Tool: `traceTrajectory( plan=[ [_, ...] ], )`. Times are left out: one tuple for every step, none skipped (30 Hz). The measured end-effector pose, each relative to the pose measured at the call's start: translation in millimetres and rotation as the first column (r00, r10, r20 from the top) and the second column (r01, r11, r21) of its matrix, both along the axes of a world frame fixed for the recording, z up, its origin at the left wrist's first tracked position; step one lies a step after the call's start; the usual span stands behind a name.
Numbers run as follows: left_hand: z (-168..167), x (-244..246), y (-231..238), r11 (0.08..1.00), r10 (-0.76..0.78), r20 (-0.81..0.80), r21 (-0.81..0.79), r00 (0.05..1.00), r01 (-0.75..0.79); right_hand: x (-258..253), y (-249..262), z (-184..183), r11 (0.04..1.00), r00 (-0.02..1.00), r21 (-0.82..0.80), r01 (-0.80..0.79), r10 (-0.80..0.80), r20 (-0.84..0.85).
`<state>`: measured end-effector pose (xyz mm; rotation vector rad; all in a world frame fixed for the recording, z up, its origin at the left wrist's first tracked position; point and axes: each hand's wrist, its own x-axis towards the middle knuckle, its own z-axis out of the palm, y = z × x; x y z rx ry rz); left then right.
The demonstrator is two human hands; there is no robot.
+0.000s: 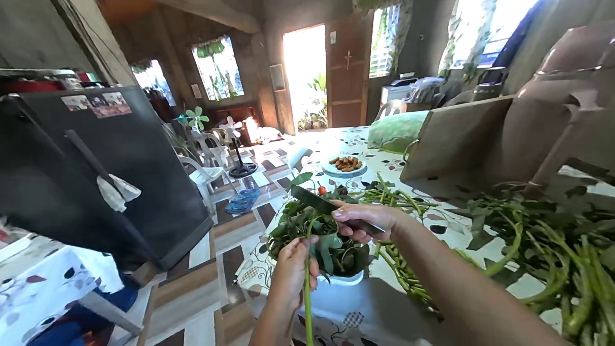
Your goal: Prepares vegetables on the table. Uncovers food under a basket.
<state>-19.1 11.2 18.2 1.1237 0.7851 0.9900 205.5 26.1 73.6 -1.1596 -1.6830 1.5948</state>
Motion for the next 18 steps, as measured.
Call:
traceTrajectory(
  plan=[
    [-1, -1, 1, 1.0, -0.006, -0.004, -0.005, 1.0, 0.006, 3, 1, -2, 0.999, 0.998, 0.014, -0.048, 0.049, -0.037],
    [-2, -2, 2, 1.0, -0.014, -0.003, -0.005, 1.0, 0.014, 6, 3, -3, 0.996, 0.993, 0.022, -0.084, 0.086, -0.076],
    [-3, -3, 2, 1.0, -0.024, 0.005, 0.001, 1.0, 0.024, 8, 4, -4, 0.995, 0.989, 0.018, -0.101, 0.102, -0.104],
    [-3, -3, 2, 0.999, -0.036, 0.012, 0.011, 0.999, 0.036, 9, 5, -5, 0.995, 0.987, 0.003, -0.103, 0.102, -0.12],
    [-3, -4, 2, 0.999, -0.048, 0.015, 0.019, 0.999, 0.048, 9, 6, -5, 0.995, 0.989, -0.019, -0.094, 0.091, -0.119],
    [-3, -4, 2, 0.998, -0.056, 0.011, 0.027, 0.998, 0.056, 9, 6, -5, 0.996, 0.991, -0.031, -0.088, 0.085, -0.108],
    [-2, -4, 2, 0.997, -0.061, 0.001, 0.037, 0.998, 0.061, 9, 7, -4, 0.996, 0.992, -0.035, -0.085, 0.081, -0.093],
    [-2, -5, 1, 0.997, -0.063, -0.009, 0.049, 0.998, 0.063, 7, 6, -3, 0.997, 0.994, -0.031, -0.077, 0.074, -0.075],
    [-2, -5, 2, 0.996, -0.062, -0.015, 0.06, 0.998, 0.063, 5, 5, -2, 0.998, 0.997, -0.022, -0.054, 0.053, -0.056],
    [-2, -6, 2, 0.996, -0.054, -0.017, 0.063, 0.998, 0.055, 1, 4, 0, 1.0, 0.999, -0.008, -0.026, 0.026, -0.026],
    [-1, -5, 3, 0.997, -0.043, -0.014, 0.059, 0.999, 0.043, -2, 2, 3, 1.0, 1.0, 0.007, 0.009, -0.01, 0.01],
    [-1, -5, 2, 0.998, -0.029, -0.008, 0.052, 1.0, 0.029, -7, 1, 4, 0.998, 0.997, 0.028, 0.05, -0.052, 0.05],
    [1, -4, 2, 0.999, -0.014, -0.001, 0.044, 1.0, 0.014, -13, 0, 5, 0.994, 0.99, 0.058, 0.097, -0.102, 0.093],
    [2, -2, 0, 0.999, 0.005, 0.001, 0.039, 1.0, -0.005, -21, -2, 7, 0.983, 0.976, 0.099, 0.154, -0.167, 0.138],
    [4, 0, -1, 0.999, 0.026, -0.007, 0.039, 1.0, -0.025, -30, -4, 8, 0.968, 0.954, 0.147, 0.203, -0.229, 0.193],
    [6, 2, -3, 0.998, 0.044, -0.025, 0.047, 0.999, -0.043, -38, -4, 10, 0.956, 0.932, 0.176, 0.233, -0.271, 0.24],
    [7, 5, -5, 0.997, 0.06, -0.05, 0.058, 0.997, -0.057, -45, -3, 11, 0.951, 0.918, 0.173, 0.256, -0.296, 0.263],
    [7, 7, -6, 0.995, 0.073, -0.072, 0.072, 0.995, -0.068, -51, 1, 9, 0.941, 0.906, 0.174, 0.289, -0.328, 0.266]
  ],
)
